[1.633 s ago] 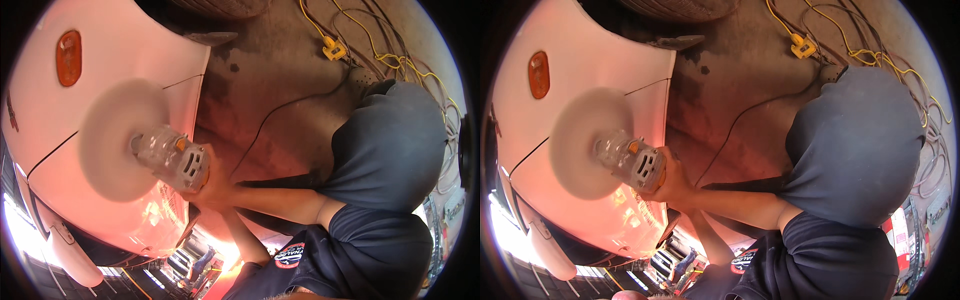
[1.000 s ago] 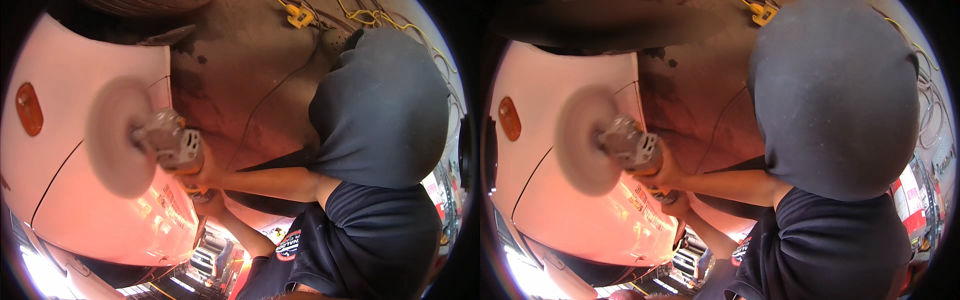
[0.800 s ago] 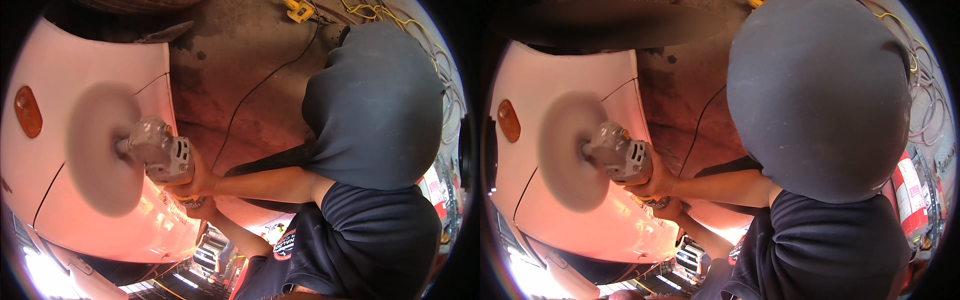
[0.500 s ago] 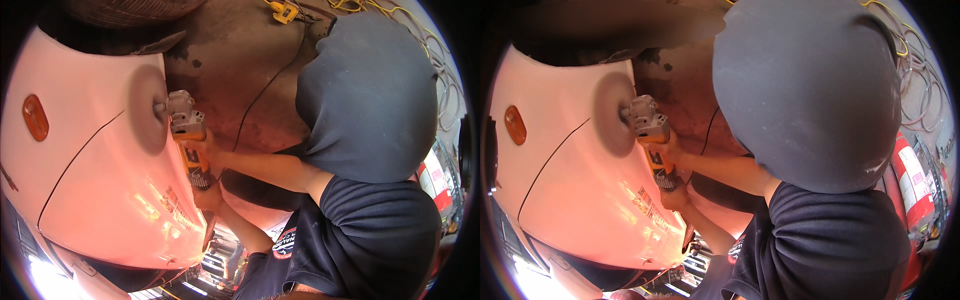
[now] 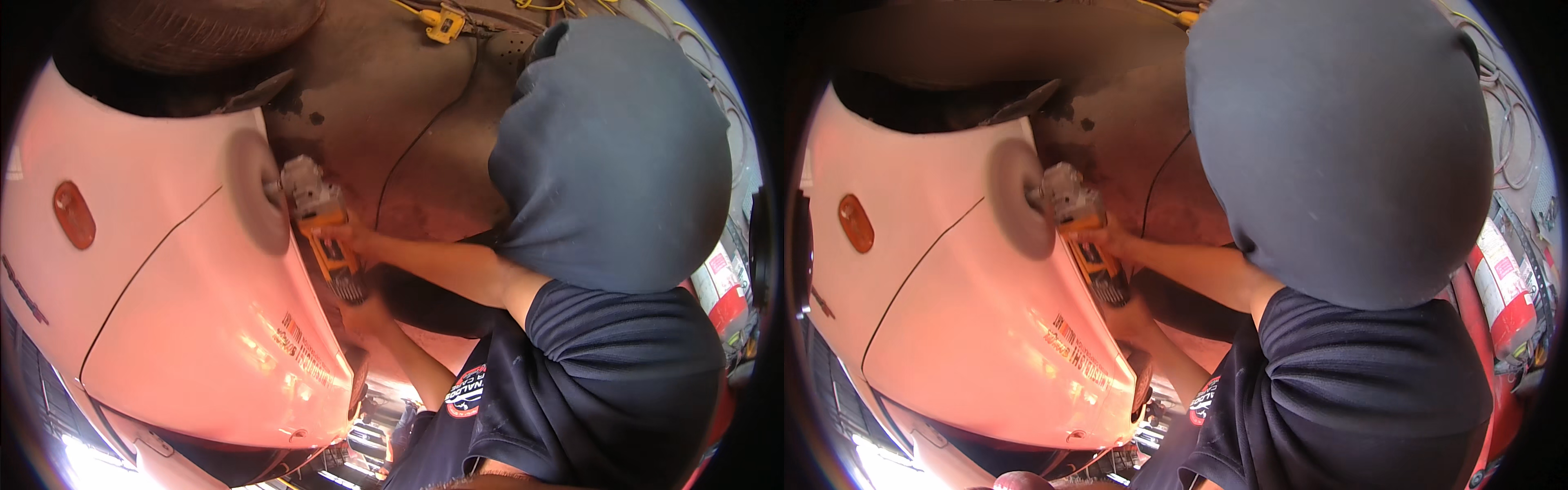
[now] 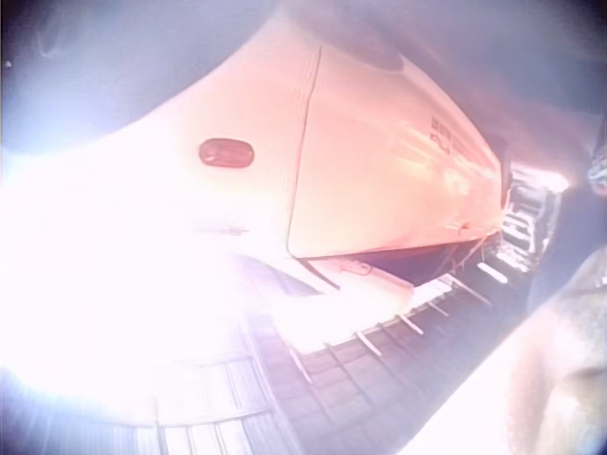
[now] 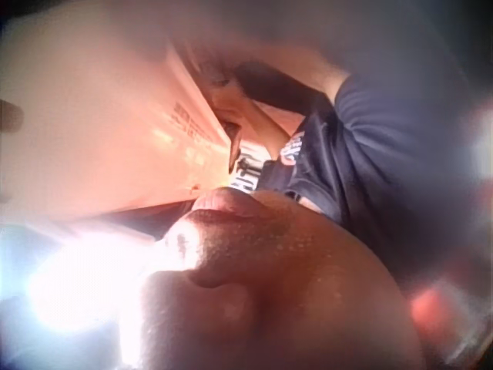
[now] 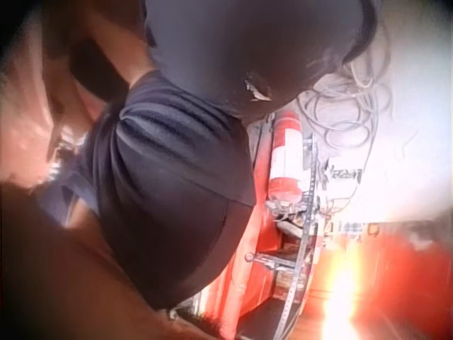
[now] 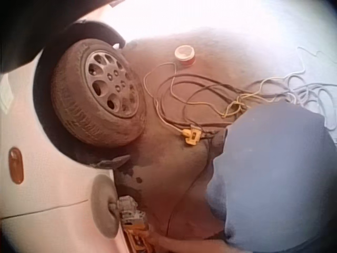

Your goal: The person uses a yellow angle grinder with a polishing pad to polish the white front bumper of a car. They move the tool across the surface in circular motions, occasionally pausing to touch the area with their hand.

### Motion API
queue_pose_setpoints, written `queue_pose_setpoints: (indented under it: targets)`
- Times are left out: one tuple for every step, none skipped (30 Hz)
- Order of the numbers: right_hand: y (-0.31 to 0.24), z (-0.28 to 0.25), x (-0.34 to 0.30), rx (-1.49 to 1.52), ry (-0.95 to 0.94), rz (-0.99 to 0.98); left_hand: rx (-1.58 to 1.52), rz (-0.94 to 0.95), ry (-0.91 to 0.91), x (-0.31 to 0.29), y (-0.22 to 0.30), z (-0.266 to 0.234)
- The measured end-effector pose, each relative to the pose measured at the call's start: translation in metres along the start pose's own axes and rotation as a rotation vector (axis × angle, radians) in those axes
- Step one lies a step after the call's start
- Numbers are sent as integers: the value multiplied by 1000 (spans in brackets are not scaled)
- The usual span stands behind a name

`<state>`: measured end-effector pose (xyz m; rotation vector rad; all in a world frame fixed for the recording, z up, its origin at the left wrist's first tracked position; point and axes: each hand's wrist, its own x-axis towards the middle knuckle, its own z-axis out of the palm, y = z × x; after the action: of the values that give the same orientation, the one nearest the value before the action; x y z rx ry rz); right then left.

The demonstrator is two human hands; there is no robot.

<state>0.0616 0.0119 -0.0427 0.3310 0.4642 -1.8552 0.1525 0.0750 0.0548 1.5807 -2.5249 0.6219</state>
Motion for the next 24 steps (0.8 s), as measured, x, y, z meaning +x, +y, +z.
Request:
queue_pose_setpoints:
  targets:
    - [3, 1, -6, 33, -22, -40, -21, -36, -41, -4, 6, -5]
    - [6, 3, -10, 47, -5, -27, -40, -96, -81, -8, 9, -11]
    - [7, 3, -11, 65, 12, -9, -17, -119, -100, -8, 10, -14]
    - [7, 3, -9, 61, 4, 17, 6, -141, -120, -8, 11, -14]
    - [6, 1, -5, 56, -6, 47, 70, -128, -120, -6, 11, -11]
    - [4, -2, 1, 36, 7, 98, 129, -152, -156, -3, 9, -5]
    - [1, -6, 10, 85, -30, 71, 189, -173, -195, -1, 6, 1]
    - [-4, -11, 19, 118, -43, 60, 239, -227, -270, 3, 4, 12]
    - [-6, -14, 25, 164, -46, 28, 286, -274, -345, 5, 1, 22]
    - [-7, -18, 28, 139, -37, 54, 281, -268, -311, 4, -1, 29]
    - [-8, -21, 31, 123, -19, 62, 273, -260, -279, 1, -3, 36]
    - [-7, -24, 30, 128, -40, 37, 254, -252, -263, -3, -4, 40]
    - [-5, -25, 27, 61, -22, 53, 239, -272, -257, -10, -6, 41]
    - [-1, -25, 20, 21, -46, 30, 214, -284, -261, -19, -9, 36]
    - [2, -24, 15, -30, -40, 20, 207, -312, -264, -26, -10, 32]
    - [5, -21, 9, 9, -70, -1, 182, -311, -257, -33, -11, 27]
    - [9, -18, 2, 33, -65, -5, 174, -327, -255, -40, -11, 23]
    - [11, -16, -2, 40, -25, 42, 184, -370, -286, -43, -12, 20]
    - [11, -14, -3, 61, -53, -29, 199, -326, -232, -43, -12, 19]
    - [9, -13, -2, 62, -47, -51, 230, -310, -209, -40, -11, 20]
    - [6, -12, 0, 45, -51, -52, 279, -352, -252, -36, -10, 22]
    - [0, -13, 5, 89, -49, -1, 259, -321, -231, -30, -8, 24]
    - [-9, -17, 16, 118, -60, 65, 256, -346, -268, -21, -5, 29]
    - [-16, -18, 22, 146, -71, 127, 248, -336, -259, -14, -1, 31]
